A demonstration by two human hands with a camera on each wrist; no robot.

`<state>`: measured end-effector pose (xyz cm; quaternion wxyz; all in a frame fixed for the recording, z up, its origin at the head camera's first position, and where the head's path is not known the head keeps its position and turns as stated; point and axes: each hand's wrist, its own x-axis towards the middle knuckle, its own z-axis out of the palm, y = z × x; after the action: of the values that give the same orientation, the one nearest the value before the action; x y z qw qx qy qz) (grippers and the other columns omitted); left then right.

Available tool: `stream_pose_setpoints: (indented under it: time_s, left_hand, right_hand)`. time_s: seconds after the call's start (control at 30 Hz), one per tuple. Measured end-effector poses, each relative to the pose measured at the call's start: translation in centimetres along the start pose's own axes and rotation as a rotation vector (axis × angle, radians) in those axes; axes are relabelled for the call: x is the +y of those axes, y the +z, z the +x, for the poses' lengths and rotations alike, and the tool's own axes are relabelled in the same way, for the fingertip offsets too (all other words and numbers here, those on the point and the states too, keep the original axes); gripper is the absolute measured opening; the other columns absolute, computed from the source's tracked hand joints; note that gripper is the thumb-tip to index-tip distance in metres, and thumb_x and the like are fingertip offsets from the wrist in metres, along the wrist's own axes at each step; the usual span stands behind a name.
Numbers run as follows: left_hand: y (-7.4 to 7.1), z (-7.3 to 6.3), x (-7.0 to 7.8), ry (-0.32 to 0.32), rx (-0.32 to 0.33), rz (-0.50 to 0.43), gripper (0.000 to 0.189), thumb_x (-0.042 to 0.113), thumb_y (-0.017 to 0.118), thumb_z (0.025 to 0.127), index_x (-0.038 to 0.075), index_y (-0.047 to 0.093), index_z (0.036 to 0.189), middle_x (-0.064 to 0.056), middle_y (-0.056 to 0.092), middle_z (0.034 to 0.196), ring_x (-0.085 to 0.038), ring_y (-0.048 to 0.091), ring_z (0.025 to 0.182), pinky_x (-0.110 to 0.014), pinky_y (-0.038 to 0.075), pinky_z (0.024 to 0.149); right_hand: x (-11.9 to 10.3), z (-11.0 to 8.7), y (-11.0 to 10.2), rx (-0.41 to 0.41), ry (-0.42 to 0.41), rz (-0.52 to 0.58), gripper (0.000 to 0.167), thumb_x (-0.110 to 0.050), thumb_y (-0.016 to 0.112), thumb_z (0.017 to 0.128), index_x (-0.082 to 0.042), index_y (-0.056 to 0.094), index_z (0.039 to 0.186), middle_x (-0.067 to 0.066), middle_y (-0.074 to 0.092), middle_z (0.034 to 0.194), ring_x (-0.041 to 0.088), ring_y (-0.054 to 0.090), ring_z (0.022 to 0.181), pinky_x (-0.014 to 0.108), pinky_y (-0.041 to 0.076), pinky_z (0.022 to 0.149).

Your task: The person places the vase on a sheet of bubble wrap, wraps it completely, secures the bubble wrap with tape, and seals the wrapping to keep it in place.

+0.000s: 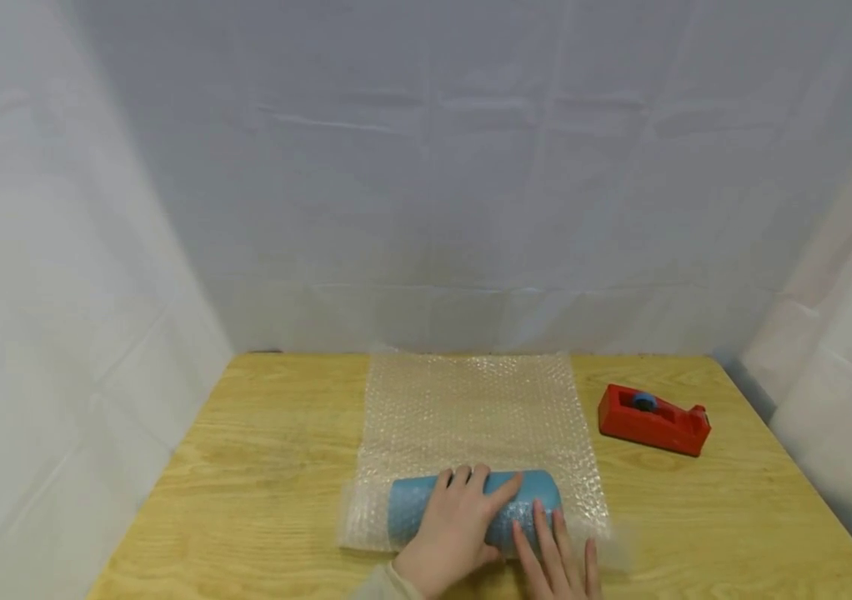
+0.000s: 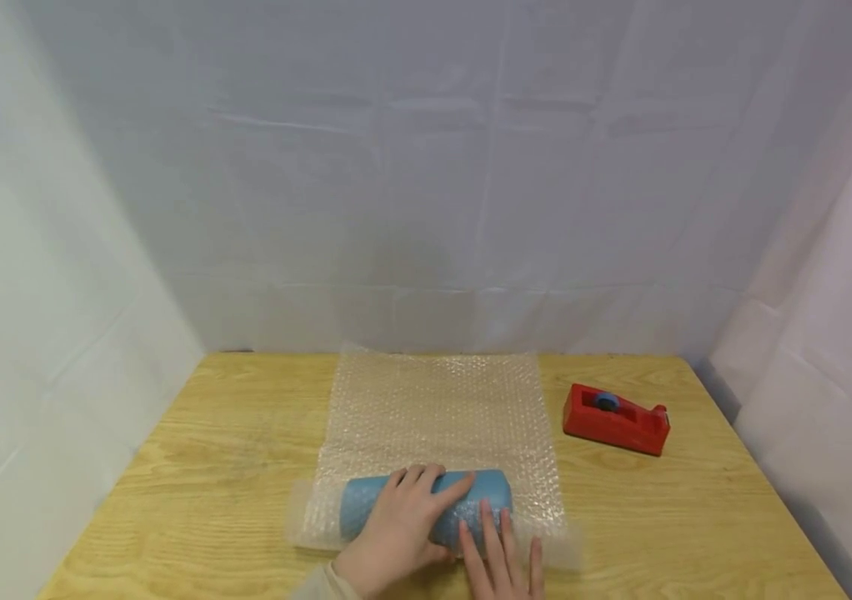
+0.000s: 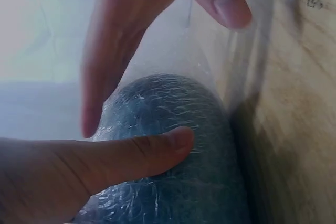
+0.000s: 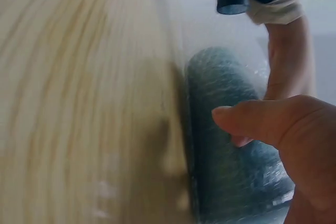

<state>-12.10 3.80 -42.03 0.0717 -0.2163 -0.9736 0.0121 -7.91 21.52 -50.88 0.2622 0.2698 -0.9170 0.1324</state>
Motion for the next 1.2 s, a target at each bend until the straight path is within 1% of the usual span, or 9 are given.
stream_pose_setpoints:
  time_s: [0.2,0.33,0.47,0.6,0.7,0.73,0.97,1.07,1.2]
  left_hand:
    - [-0.3,0.3,-0.1,-0.016,-0.027,-0.026,0.096,0.057,0.087,0.061,0.035,0.048,0.146,-0.003,0.061,0.119,-0.023,0.061,0.104,-0.041,0.051,0.085]
    - [-0.4,0.7,-0.3,-0.009,-0.03,-0.039,0.098,0.058,0.088,0.058,0.033,0.051,0.145,-0.005,0.062,0.117,-0.024,0.062,0.1,-0.041,0.052,0.082]
    - [-0.5,1.8,-1.0,-0.014,-0.108,-0.154,0.101,0.056,0.09,0.057,0.033,0.05,0.146,-0.007,0.06,0.118,-0.026,0.06,0.101,-0.045,0.052,0.084]
    - [-0.9,2.7,-1.9,-0.034,-0.209,-0.277,0.102,0.054,0.091,0.058,0.036,0.046,0.148,-0.006,0.057,0.117,-0.025,0.056,0.102,-0.048,0.05,0.088]
    - [-1.1,3.0,-2.3,-0.038,-0.244,-0.3,0.101,0.055,0.09,0.059,0.037,0.046,0.148,-0.002,0.057,0.113,-0.023,0.056,0.102,-0.049,0.049,0.089]
    - [-1.2,3.1,-2.5,-0.038,-0.251,-0.303,0.1,0.055,0.09,0.059,0.037,0.046,0.148,-0.001,0.057,0.112,-0.023,0.057,0.103,-0.049,0.048,0.09]
    - [-1.2,3.4,-2.8,0.0,-0.258,-0.209,0.102,0.062,0.084,0.064,0.036,0.038,0.152,-0.003,0.059,0.128,-0.028,0.055,0.119,-0.059,0.038,0.103]
    - [-1.0,3.2,-2.5,0.023,-0.199,-0.12,0.108,0.065,0.082,0.064,0.029,0.034,0.154,-0.005,0.054,0.14,-0.034,0.048,0.13,-0.063,0.031,0.108]
    - [-0.7,2.3,-0.9,0.043,-0.046,0.07,0.11,0.06,0.084,0.067,0.012,0.035,0.153,-0.012,0.049,0.144,-0.042,0.041,0.136,-0.061,0.028,0.111]
  right_hand:
    - [0.7,0.2,0.2,-0.065,0.009,-0.058,0.11,-0.083,0.048,0.078,-0.03,-0.005,0.16,-0.001,-0.006,0.167,0.019,-0.008,0.151,0.05,-0.015,0.116]
    - [1.3,0.9,0.1,-0.078,-0.016,-0.047,0.119,-0.076,0.059,0.074,-0.025,-0.005,0.16,0.001,-0.008,0.166,0.021,-0.01,0.151,0.049,-0.018,0.114]
    - [1.9,1.9,-0.1,-0.142,-0.032,-0.05,0.133,-0.065,0.073,0.066,-0.021,-0.012,0.159,0.004,-0.016,0.165,0.025,-0.017,0.15,0.049,-0.025,0.109]
    - [1.8,2.8,-0.4,-0.21,0.005,-0.005,0.135,-0.055,0.081,0.065,-0.019,-0.009,0.159,0.007,-0.014,0.165,0.026,-0.017,0.15,0.069,-0.009,0.109]
    - [1.5,3.4,-0.6,-0.24,0.026,0.03,0.13,-0.051,0.081,0.067,-0.017,-0.002,0.16,0.009,-0.009,0.166,0.029,-0.013,0.15,0.073,0.011,0.103]
    - [1.5,3.5,-0.6,-0.246,0.032,0.037,0.128,-0.051,0.081,0.068,-0.016,0.0,0.16,0.01,-0.006,0.166,0.03,-0.01,0.15,0.073,0.012,0.102]
    - [1.6,4.4,-0.7,-0.289,0.065,0.07,0.118,-0.051,0.082,0.067,-0.012,0.015,0.156,0.013,0.008,0.163,0.036,0.004,0.146,0.073,0.013,0.101]
    - [1.7,4.5,-0.5,-0.287,0.065,0.074,0.119,-0.051,0.083,0.066,-0.011,0.015,0.156,0.014,0.01,0.162,0.036,0.005,0.146,0.073,0.013,0.1]
    - [1.8,4.6,-0.3,-0.248,0.057,0.084,0.121,-0.049,0.084,0.064,-0.011,0.015,0.156,0.013,0.012,0.162,0.035,0.006,0.146,0.073,0.013,0.1]
